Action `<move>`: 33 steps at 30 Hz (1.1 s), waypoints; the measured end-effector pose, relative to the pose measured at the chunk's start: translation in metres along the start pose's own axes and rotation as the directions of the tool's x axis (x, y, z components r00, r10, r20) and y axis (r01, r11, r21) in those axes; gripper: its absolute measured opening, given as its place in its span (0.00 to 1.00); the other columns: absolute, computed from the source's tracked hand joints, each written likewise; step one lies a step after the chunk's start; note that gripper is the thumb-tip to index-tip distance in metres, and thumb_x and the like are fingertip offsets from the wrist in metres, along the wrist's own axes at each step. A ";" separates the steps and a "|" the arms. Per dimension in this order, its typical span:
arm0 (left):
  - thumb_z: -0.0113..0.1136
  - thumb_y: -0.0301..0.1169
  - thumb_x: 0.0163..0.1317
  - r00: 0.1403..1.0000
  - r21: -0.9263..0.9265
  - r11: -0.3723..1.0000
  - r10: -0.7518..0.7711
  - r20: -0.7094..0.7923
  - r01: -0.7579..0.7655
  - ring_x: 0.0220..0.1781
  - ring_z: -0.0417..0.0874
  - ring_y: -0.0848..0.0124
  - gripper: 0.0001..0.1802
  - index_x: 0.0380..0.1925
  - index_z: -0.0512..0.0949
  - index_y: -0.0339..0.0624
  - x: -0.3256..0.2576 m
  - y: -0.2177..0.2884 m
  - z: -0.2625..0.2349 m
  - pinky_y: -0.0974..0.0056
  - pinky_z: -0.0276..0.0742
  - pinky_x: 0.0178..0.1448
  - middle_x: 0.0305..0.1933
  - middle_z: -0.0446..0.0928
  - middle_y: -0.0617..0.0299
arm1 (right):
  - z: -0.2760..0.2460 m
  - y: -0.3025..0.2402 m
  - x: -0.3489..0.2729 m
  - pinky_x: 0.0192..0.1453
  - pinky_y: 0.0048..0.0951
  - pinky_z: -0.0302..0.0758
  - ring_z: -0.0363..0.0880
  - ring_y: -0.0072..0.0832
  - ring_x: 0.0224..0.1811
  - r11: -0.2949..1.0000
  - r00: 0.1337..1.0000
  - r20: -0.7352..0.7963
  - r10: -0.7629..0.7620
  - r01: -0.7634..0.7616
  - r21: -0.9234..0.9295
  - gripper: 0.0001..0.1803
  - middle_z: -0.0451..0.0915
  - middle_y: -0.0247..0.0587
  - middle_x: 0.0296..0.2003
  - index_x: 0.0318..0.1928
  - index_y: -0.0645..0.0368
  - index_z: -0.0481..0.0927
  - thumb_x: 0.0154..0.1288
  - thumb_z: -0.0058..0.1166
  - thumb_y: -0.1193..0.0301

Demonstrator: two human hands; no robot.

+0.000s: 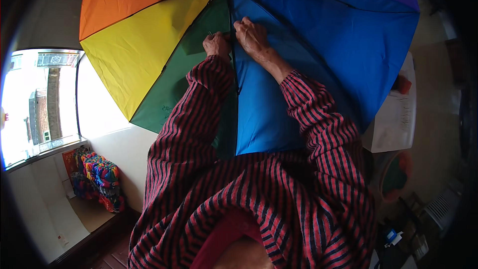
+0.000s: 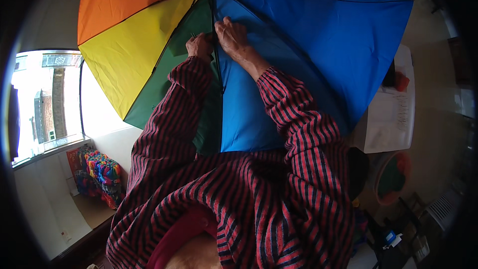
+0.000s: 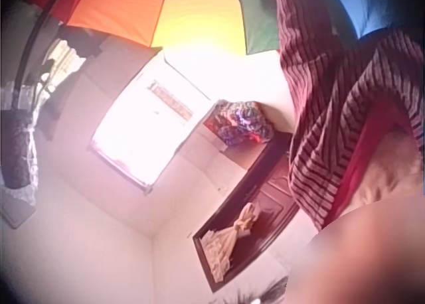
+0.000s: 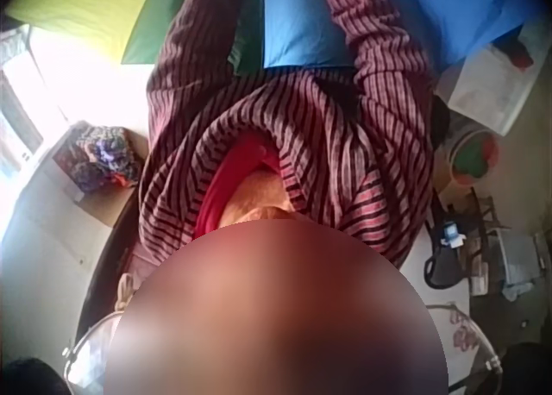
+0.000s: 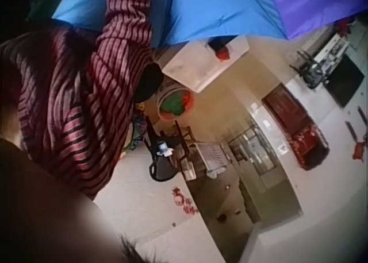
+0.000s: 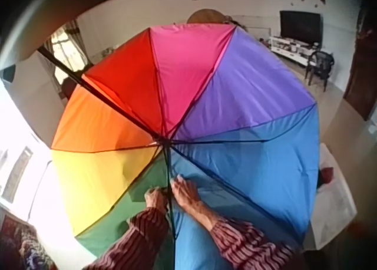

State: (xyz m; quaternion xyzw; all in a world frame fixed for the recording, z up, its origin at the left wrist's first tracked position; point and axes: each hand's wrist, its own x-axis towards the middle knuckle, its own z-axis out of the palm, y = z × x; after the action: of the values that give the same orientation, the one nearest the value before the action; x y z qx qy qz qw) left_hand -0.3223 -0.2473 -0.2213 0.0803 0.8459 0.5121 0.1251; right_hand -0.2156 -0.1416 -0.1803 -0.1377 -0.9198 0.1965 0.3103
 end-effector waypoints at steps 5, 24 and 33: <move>0.53 0.30 0.55 0.999 -0.006 0.999 -0.034 0.015 0.034 0.23 0.78 0.63 0.11 0.31 0.78 0.32 -0.009 0.015 0.001 0.59 0.73 0.28 0.23 0.78 0.53 | 0.000 0.002 0.000 0.31 0.48 0.74 0.78 0.49 0.30 0.999 1.000 -0.010 0.007 -0.006 0.040 0.04 0.75 0.51 0.33 0.31 0.58 0.74 0.59 0.46 0.72; 0.65 0.34 0.53 0.959 -0.342 0.913 -0.141 0.245 0.222 0.15 0.67 0.77 0.10 0.31 0.81 0.38 -0.039 0.055 -0.023 0.70 0.60 0.18 0.19 0.73 0.66 | -0.003 0.004 0.003 0.32 0.47 0.74 0.77 0.52 0.30 0.984 0.996 -0.064 0.055 -0.043 0.173 0.03 0.77 0.52 0.26 0.30 0.59 0.75 0.56 0.48 0.75; 0.67 0.34 0.51 0.870 0.021 0.870 0.492 0.008 -0.493 0.18 0.71 0.77 0.15 0.38 0.83 0.38 -0.027 0.024 -0.016 0.71 0.67 0.22 0.24 0.78 0.65 | -0.144 0.041 0.018 0.46 0.31 0.81 0.79 0.28 0.27 -0.190 0.720 0.007 0.694 0.175 0.966 0.11 0.76 0.40 0.21 0.27 0.62 0.73 0.68 0.45 0.72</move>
State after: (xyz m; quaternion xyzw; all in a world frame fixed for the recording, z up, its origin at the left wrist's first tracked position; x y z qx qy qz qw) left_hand -0.3009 -0.2572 -0.1895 0.2950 0.8031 0.5176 -0.0094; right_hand -0.1343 -0.0583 -0.0841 -0.1191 -0.2505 0.8189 0.5024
